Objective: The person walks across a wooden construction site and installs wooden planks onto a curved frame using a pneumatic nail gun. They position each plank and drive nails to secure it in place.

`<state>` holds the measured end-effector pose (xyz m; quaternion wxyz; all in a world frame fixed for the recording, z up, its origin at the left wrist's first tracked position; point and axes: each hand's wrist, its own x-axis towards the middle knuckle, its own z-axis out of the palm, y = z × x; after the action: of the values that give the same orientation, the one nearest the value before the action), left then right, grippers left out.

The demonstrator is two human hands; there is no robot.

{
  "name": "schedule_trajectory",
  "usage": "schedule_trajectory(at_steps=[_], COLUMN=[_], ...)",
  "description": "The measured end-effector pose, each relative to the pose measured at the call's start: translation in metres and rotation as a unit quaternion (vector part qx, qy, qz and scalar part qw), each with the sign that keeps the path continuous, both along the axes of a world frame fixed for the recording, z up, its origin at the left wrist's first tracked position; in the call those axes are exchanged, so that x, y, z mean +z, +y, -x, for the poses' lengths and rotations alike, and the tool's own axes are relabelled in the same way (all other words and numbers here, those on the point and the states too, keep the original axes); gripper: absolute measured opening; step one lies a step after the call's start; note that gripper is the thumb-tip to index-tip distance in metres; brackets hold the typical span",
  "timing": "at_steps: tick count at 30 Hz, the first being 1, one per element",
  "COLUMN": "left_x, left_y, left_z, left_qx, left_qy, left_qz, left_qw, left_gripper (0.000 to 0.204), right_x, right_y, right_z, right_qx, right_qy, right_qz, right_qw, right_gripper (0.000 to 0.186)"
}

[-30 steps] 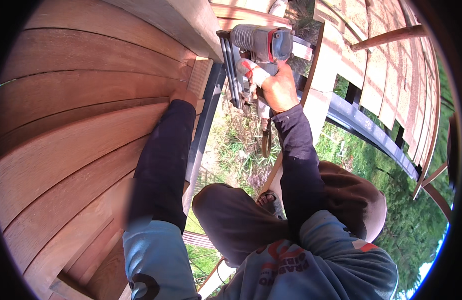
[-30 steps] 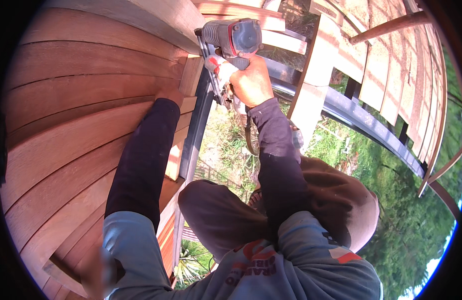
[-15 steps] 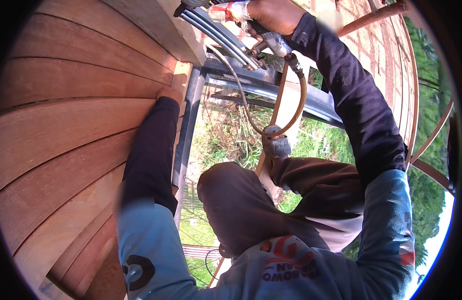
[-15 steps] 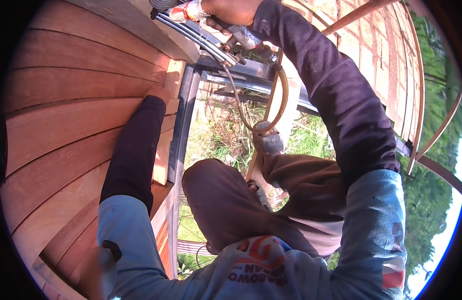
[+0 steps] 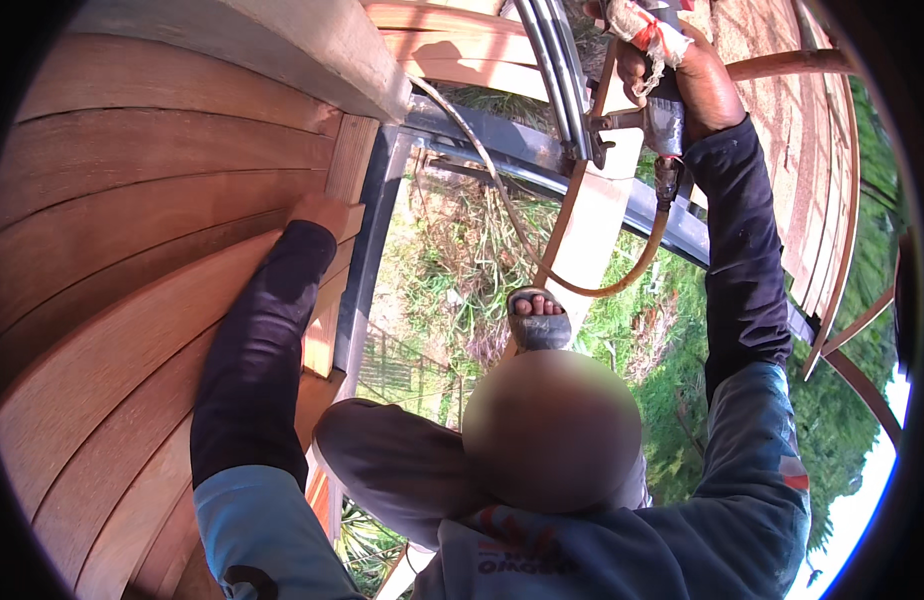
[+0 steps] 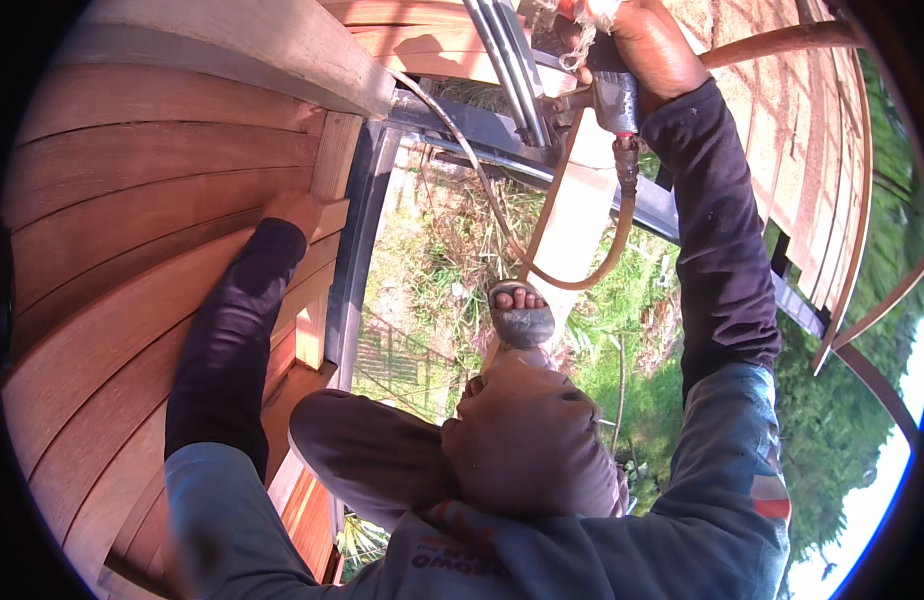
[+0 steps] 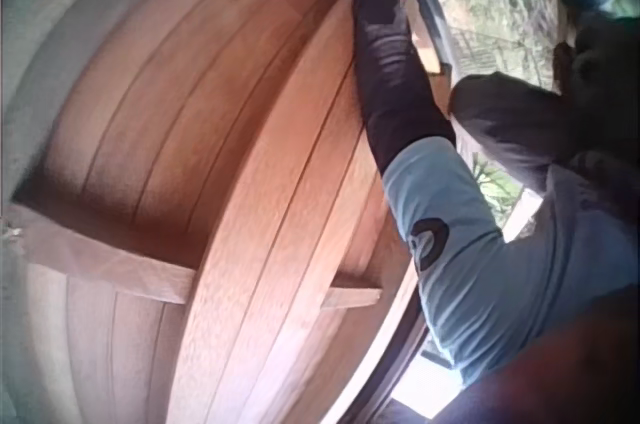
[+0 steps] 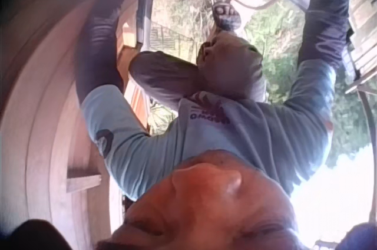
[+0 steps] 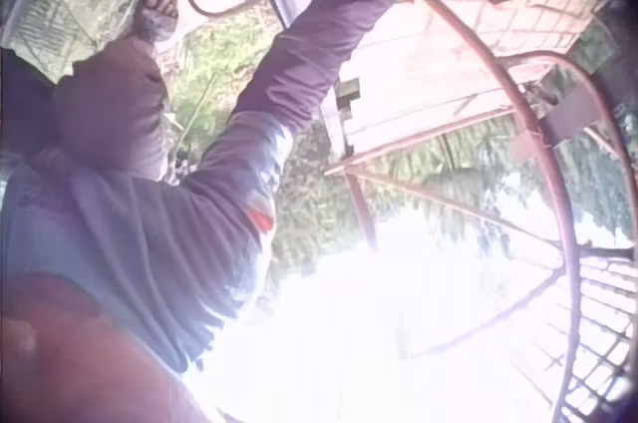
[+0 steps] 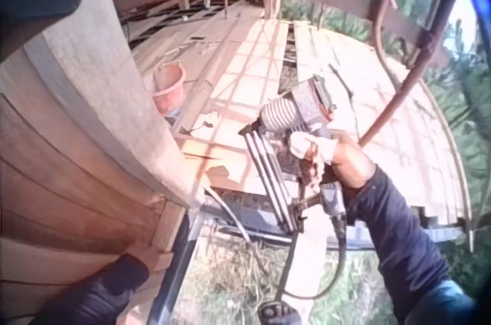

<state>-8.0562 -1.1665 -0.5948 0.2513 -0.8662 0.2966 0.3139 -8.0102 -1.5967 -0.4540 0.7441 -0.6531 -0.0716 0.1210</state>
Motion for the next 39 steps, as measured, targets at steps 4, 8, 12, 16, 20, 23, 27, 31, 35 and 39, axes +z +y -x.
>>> schedule_trajectory(at_steps=[4, 8, 12, 16, 20, 23, 27, 31, 35, 39], left_x=[0.005, -0.011, -0.001, 0.007, 0.005, 0.01, 0.005, 0.026, 0.074, 0.119], left_y=[-0.01, -0.002, -0.007, -0.014, -0.012, -0.013, -0.007, -0.017, -0.032, 0.031], left_z=[-0.008, -0.005, -0.005, -0.009, -0.016, -0.016, -0.013, 0.0, 0.069, 0.191], left_qx=[0.063, 0.095, 0.056, 0.054, 0.04, 0.048, 0.032, 0.021, 0.27, 0.585], left_qy=[-0.006, -0.001, 0.026, 0.036, 0.072, 0.086, 0.057, -0.065, -0.137, -0.242], left_qz=[-0.018, -0.019, -0.072, -0.081, -0.095, -0.106, -0.094, 0.081, 0.492, 0.567], left_qw=[0.998, 0.995, 0.996, 0.995, 0.992, 0.989, 0.993, 0.994, 0.816, 0.527], left_gripper=[0.027, 0.026, 0.027, 0.025, 0.024, 0.023, 0.023, 0.023, 0.019, 0.017], right_x=[0.006, -0.005, -0.014, -0.016, -0.015, -0.025, -0.032, -0.032, -0.031, -0.023], right_y=[0.003, 0.008, 0.004, -0.009, -0.03, -0.034, -0.034, -0.001, 0.025, 0.057], right_z=[-0.027, -0.058, -0.095, -0.117, -0.118, -0.107, -0.095, -0.083, -0.087, -0.109], right_qx=[-0.146, -0.173, -0.133, -0.115, -0.105, -0.097, -0.085, -0.085, -0.109, -0.062], right_qy=[0.089, 0.077, 0.057, 0.057, 0.061, 0.07, 0.077, 0.1, 0.039, 0.046], right_qz=[-0.072, -0.072, -0.024, -0.028, -0.046, -0.063, -0.092, -0.096, -0.032, -0.034], right_qw=[0.983, 0.979, 0.989, 0.991, 0.992, 0.991, 0.989, 0.987, 0.993, 0.996], right_gripper=[0.012, 0.014, 0.016, 0.015, 0.015, 0.015, 0.015, 0.014, 0.017, 0.016])
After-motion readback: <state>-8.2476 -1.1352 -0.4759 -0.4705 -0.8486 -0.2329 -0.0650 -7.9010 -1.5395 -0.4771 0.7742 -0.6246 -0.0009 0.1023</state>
